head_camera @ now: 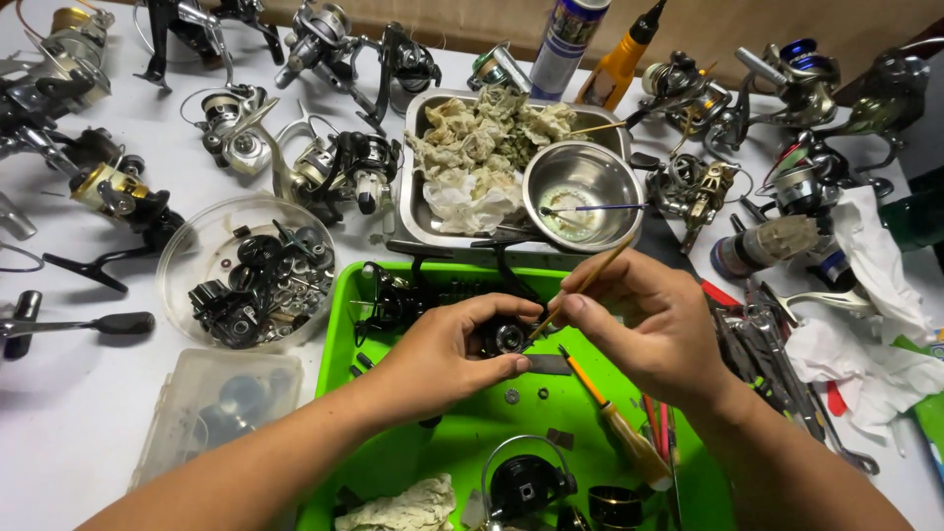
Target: Disassembling and reassembling a fishing reel for maintenance or repair using hand tools on a workbench.
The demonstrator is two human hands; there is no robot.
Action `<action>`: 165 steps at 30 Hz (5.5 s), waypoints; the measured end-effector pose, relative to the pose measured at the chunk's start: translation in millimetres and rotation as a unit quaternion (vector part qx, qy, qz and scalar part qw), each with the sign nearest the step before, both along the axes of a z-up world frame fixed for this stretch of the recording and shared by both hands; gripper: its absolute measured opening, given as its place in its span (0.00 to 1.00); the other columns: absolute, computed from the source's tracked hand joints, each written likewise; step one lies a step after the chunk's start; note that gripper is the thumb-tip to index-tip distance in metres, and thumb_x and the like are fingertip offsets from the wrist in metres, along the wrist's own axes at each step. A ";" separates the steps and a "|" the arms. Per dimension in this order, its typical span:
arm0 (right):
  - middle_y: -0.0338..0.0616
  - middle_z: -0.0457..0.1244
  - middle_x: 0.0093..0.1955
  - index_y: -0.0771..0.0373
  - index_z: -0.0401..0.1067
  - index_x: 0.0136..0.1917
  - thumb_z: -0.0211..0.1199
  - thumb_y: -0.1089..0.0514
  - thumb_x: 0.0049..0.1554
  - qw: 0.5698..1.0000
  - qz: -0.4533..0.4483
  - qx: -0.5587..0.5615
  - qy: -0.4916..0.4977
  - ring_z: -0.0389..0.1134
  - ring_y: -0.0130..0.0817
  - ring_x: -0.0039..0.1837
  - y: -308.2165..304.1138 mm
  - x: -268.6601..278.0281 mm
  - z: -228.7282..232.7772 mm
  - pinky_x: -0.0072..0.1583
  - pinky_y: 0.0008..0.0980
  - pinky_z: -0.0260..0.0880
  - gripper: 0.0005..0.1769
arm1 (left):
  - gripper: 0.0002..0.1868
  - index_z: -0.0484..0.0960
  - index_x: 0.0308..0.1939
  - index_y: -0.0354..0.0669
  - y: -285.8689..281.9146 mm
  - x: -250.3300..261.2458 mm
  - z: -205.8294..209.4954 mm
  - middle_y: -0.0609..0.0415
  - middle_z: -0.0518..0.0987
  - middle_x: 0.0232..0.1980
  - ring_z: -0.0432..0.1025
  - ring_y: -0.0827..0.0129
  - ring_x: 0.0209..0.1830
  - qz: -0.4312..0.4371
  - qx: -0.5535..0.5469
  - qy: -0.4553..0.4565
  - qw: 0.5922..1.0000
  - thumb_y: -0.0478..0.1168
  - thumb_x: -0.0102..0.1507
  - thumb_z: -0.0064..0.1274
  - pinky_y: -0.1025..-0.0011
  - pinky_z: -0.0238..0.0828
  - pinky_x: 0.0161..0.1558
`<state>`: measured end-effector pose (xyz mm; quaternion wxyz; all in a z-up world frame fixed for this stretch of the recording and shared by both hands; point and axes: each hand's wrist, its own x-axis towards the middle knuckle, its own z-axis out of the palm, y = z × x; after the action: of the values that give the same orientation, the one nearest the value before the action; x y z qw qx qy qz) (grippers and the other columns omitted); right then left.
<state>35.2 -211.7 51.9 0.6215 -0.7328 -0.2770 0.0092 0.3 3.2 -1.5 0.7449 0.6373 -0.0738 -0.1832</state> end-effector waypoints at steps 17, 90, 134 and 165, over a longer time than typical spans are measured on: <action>0.49 0.71 0.39 0.72 0.72 0.47 0.65 0.74 0.53 0.979 -0.011 -0.059 -0.196 0.77 0.36 0.40 16.8 -17.6 -16.2 0.48 0.33 0.79 0.08 | 0.20 0.84 0.55 0.38 -2.6 -5.4 -8.2 0.40 0.83 0.50 0.81 0.57 0.47 0.034 -0.003 -0.042 0.999 0.29 0.58 0.63 0.67 0.86 0.42; 0.51 0.72 0.41 0.70 0.69 0.46 0.65 0.74 0.56 0.946 -0.041 -0.031 -0.319 0.74 0.40 0.37 26.8 -21.8 -33.2 0.44 0.31 0.76 0.07 | 0.20 0.83 0.57 0.37 -0.6 -6.0 -8.9 0.42 0.85 0.44 0.82 0.64 0.41 0.083 -0.024 -0.036 0.996 0.30 0.60 0.61 0.70 0.86 0.42; 0.49 0.70 0.52 0.70 0.76 0.62 0.64 0.68 0.69 0.843 -0.396 -0.352 -0.089 0.71 0.34 0.56 -172.1 -98.2 -9.3 0.61 0.31 0.67 0.09 | 0.09 0.78 0.47 0.42 -2.1 1.0 -17.4 0.44 0.76 0.68 0.82 0.71 0.46 0.036 0.021 -0.064 0.997 0.42 0.69 0.45 0.73 0.80 0.57; 0.65 0.66 0.51 0.76 0.60 0.70 0.49 0.52 0.66 0.940 -0.231 0.175 0.181 0.69 0.46 0.48 -125.2 -86.7 -23.3 0.42 0.32 0.68 0.27 | 0.11 0.82 0.42 0.47 -4.0 0.6 -17.2 0.48 0.81 0.66 0.84 0.73 0.40 0.029 0.085 -0.062 0.994 0.46 0.67 0.49 0.75 0.82 0.49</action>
<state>-51.5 -336.8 28.6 0.7648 -0.6420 0.0195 -0.0506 1.0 -0.8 -18.6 0.6867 0.7106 -0.0852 -0.1272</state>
